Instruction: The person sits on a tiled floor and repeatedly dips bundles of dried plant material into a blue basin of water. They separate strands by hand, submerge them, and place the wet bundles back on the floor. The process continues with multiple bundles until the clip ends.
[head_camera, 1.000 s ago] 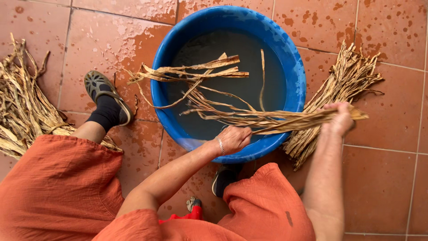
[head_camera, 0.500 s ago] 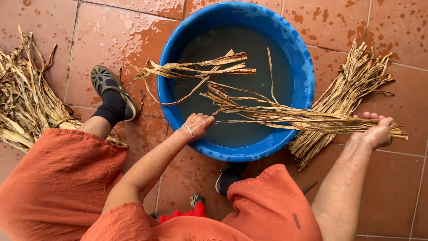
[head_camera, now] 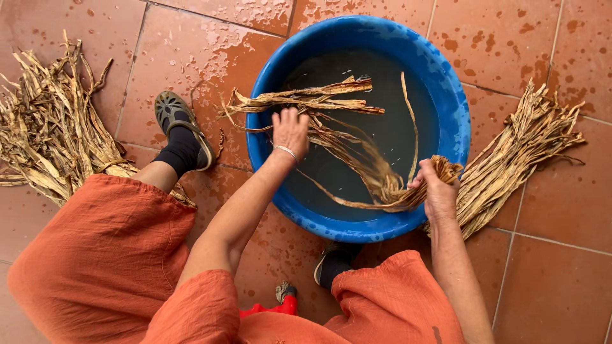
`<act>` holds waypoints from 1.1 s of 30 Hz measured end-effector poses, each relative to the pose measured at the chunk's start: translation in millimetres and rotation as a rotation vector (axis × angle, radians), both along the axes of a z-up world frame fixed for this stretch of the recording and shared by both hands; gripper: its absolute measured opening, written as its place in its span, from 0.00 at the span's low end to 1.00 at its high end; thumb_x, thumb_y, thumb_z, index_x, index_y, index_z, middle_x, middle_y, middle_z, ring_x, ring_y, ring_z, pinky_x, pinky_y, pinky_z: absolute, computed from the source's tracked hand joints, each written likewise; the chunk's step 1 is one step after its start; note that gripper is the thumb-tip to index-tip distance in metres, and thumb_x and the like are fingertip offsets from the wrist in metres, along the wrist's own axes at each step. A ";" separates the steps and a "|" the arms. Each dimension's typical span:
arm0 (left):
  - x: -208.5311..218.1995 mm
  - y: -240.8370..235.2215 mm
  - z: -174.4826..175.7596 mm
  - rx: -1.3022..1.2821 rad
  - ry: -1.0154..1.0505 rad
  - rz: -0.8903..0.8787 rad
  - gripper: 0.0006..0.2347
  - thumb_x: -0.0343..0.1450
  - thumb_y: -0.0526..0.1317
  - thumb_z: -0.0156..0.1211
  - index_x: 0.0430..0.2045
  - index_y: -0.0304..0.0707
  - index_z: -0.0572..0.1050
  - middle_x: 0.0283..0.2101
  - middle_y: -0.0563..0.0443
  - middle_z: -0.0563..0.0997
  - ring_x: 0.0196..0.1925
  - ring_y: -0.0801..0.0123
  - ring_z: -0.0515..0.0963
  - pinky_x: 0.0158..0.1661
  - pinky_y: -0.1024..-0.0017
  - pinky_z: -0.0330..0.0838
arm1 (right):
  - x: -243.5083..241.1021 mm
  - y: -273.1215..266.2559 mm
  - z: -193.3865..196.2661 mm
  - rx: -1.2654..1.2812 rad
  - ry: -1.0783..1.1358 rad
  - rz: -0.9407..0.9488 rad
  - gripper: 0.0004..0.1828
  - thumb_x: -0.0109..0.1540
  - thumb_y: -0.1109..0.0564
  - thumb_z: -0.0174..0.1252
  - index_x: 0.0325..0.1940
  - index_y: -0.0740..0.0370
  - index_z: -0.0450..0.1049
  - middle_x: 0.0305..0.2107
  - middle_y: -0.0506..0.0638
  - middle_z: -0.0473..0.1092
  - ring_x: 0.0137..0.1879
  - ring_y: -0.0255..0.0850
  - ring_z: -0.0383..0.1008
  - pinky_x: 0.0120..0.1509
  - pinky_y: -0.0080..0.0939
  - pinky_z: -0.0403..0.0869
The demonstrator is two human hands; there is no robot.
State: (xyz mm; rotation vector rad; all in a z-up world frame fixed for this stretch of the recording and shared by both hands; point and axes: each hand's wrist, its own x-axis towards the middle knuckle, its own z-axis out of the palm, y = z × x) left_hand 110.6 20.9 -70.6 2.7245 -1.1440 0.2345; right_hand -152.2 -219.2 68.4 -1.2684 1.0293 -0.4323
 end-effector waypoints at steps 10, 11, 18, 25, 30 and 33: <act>11.0 13.4 60.4 0.162 0.551 0.156 0.10 0.72 0.47 0.61 0.34 0.41 0.80 0.33 0.38 0.83 0.39 0.45 0.82 0.42 0.49 0.71 | -26.2 -49.4 12.5 -0.133 0.077 -0.185 0.05 0.66 0.59 0.64 0.37 0.57 0.75 0.19 0.42 0.64 0.21 0.30 0.64 0.23 0.34 0.71; 6.8 15.3 75.3 0.084 0.537 0.112 0.10 0.73 0.46 0.62 0.32 0.41 0.81 0.31 0.38 0.83 0.37 0.45 0.82 0.40 0.50 0.72 | -25.1 -48.1 13.2 -0.122 0.063 -0.168 0.07 0.67 0.59 0.64 0.36 0.58 0.73 0.19 0.42 0.63 0.21 0.30 0.64 0.24 0.34 0.71; -44.9 15.8 145.1 -0.480 0.818 -0.010 0.08 0.73 0.42 0.61 0.33 0.38 0.83 0.21 0.43 0.80 0.21 0.58 0.79 0.26 0.62 0.71 | 11.2 8.6 6.9 0.194 0.067 0.250 0.13 0.69 0.55 0.56 0.49 0.67 0.77 0.29 0.55 0.77 0.23 0.34 0.71 0.27 0.37 0.74; -116.6 10.8 130.4 -0.581 1.283 -0.138 0.08 0.78 0.41 0.54 0.37 0.37 0.78 0.20 0.53 0.77 0.22 0.75 0.77 0.25 0.71 0.73 | 19.7 23.7 -0.5 0.544 -0.077 0.117 0.28 0.67 0.50 0.52 0.68 0.66 0.62 0.52 0.60 0.77 0.32 0.37 0.80 0.34 0.39 0.80; -136.6 17.6 104.3 -0.456 1.322 -0.138 0.10 0.78 0.43 0.52 0.38 0.36 0.78 0.25 0.50 0.81 0.28 0.71 0.82 0.33 0.70 0.76 | 8.7 14.7 -3.5 0.372 -0.243 0.009 0.27 0.69 0.55 0.58 0.69 0.72 0.65 0.41 0.60 0.76 0.29 0.36 0.75 0.33 0.40 0.78; -132.1 12.2 96.6 -0.445 1.037 -0.242 0.13 0.78 0.44 0.50 0.45 0.36 0.78 0.40 0.44 0.83 0.44 0.61 0.80 0.46 0.63 0.74 | 10.3 15.2 -2.9 0.261 -0.224 -0.006 0.28 0.65 0.62 0.60 0.69 0.69 0.66 0.38 0.54 0.73 0.28 0.34 0.74 0.31 0.40 0.78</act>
